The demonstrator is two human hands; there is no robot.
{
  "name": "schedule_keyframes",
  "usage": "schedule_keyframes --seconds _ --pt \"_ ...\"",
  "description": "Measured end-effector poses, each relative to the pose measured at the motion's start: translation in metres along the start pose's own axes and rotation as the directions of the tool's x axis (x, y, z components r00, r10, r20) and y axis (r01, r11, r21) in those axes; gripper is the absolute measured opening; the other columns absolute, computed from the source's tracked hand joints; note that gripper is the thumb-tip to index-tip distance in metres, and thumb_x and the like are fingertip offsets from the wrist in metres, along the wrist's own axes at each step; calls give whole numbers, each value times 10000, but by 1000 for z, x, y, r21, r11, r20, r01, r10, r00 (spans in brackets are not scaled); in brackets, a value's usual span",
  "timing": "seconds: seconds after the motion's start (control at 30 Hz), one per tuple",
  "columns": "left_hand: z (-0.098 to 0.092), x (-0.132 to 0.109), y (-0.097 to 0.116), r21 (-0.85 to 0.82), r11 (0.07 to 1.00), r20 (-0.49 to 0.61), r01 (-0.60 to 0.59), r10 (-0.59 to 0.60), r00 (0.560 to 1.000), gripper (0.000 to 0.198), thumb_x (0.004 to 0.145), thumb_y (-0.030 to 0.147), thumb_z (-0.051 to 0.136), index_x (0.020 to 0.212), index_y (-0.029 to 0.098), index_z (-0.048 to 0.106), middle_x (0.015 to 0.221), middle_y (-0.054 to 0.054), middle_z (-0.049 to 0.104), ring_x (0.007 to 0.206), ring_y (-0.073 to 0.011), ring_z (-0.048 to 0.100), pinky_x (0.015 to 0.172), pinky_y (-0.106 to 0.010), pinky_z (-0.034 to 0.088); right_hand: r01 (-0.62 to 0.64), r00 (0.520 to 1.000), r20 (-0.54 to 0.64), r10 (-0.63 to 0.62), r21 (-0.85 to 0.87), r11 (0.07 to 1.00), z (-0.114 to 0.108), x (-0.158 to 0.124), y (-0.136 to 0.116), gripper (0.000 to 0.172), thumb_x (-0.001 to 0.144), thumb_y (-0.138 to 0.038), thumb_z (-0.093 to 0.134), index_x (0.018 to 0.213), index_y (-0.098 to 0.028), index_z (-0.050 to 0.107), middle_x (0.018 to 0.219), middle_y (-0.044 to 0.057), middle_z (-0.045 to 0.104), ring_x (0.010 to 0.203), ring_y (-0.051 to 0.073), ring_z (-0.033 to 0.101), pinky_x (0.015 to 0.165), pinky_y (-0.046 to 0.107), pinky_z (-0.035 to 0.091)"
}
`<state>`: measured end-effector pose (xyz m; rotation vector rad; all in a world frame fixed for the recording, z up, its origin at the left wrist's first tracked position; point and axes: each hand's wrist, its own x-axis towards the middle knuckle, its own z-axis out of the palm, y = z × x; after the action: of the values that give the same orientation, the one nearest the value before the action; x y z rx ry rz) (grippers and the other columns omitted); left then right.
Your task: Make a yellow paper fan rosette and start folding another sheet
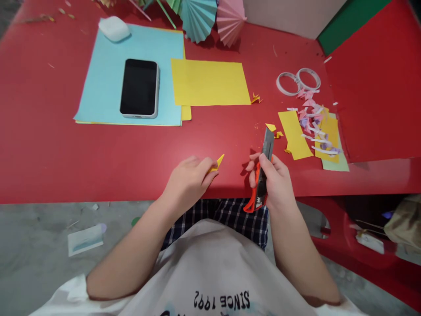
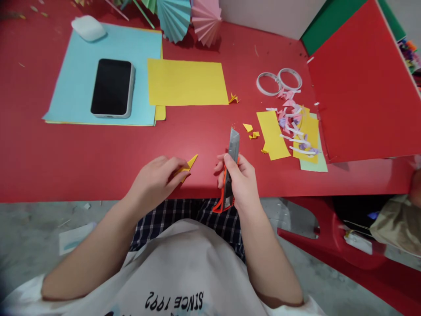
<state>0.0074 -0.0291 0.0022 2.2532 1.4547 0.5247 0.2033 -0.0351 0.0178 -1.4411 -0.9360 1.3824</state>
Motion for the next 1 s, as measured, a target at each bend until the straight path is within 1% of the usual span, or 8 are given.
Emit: schedule_keyframes --seconds 0.2,0.37,0.43,0.5,0.6,0.67,0.83,1.0 --pt "6 -2 -4 222 973 -152 -64 100 983 197 857 235 432 923 189 612 931 -89 588 811 -203 495 697 -337 381 -13 1000 8 14 -69 998 -2 -4 4 264 814 -432 509 869 -180 565 659 -27 571 392 54 471 390 197 368" --pt "9 -22 -3 228 963 -102 -140 167 981 251 831 129 436 1002 209 601 957 -61 631 855 -203 514 686 -332 373 -9 989 136 59 -345 938 -12 -13 -7 370 895 -456 314 974 -187 556 710 1 601 414 68 478 418 216 386" --pt "9 -30 -3 216 968 -109 -126 152 982 272 829 119 443 1044 211 581 1029 -48 633 903 -203 523 706 -333 377 72 982 185 45 -579 812 -16 -16 -14 343 897 -437 332 1042 -212 547 710 -7 615 458 79 507 469 219 405" --pt "8 -35 -4 195 970 -113 -146 170 979 292 832 110 443 1080 209 563 1086 -38 626 939 -200 529 741 -337 386 228 958 287 4 -772 593 -17 -18 -19 315 893 -402 370 1103 -233 534 789 8 646 614 115 587 557 229 432" --pt "6 -37 -7 158 959 -113 -235 254 961 315 841 91 431 1121 191 538 1112 -39 623 1015 -210 523 804 -357 395 446 891 453 -33 -859 251 -15 -20 -20 339 895 -361 376 1196 -262 496 967 36 653 821 158 615 629 240 436" --pt "5 -37 -10 143 947 -116 -287 304 945 316 845 81 422 1127 172 531 1117 -48 621 1063 -221 512 831 -372 402 510 860 508 -41 -855 95 -13 -22 -17 365 899 -344 367 1245 -275 463 962 39 657 786 151 618 588 226 416" --pt "7 -37 -11 119 948 -141 -297 312 940 296 850 81 403 1105 143 540 1115 -93 605 1054 -219 537 836 -377 446 559 824 565 -46 -823 -97 -8 -27 -11 416 887 -280 380 1302 -276 411 782 9 661 563 102 563 461 207 306" --pt "10 -38 -10 117 955 -153 -273 289 945 299 833 73 426 1095 142 554 1076 -98 613 1033 -212 554 845 -369 462 564 809 583 -78 -807 -174 -7 -28 -10 414 885 -282 391 1297 -274 428 675 -16 636 458 84 494 420 224 247"
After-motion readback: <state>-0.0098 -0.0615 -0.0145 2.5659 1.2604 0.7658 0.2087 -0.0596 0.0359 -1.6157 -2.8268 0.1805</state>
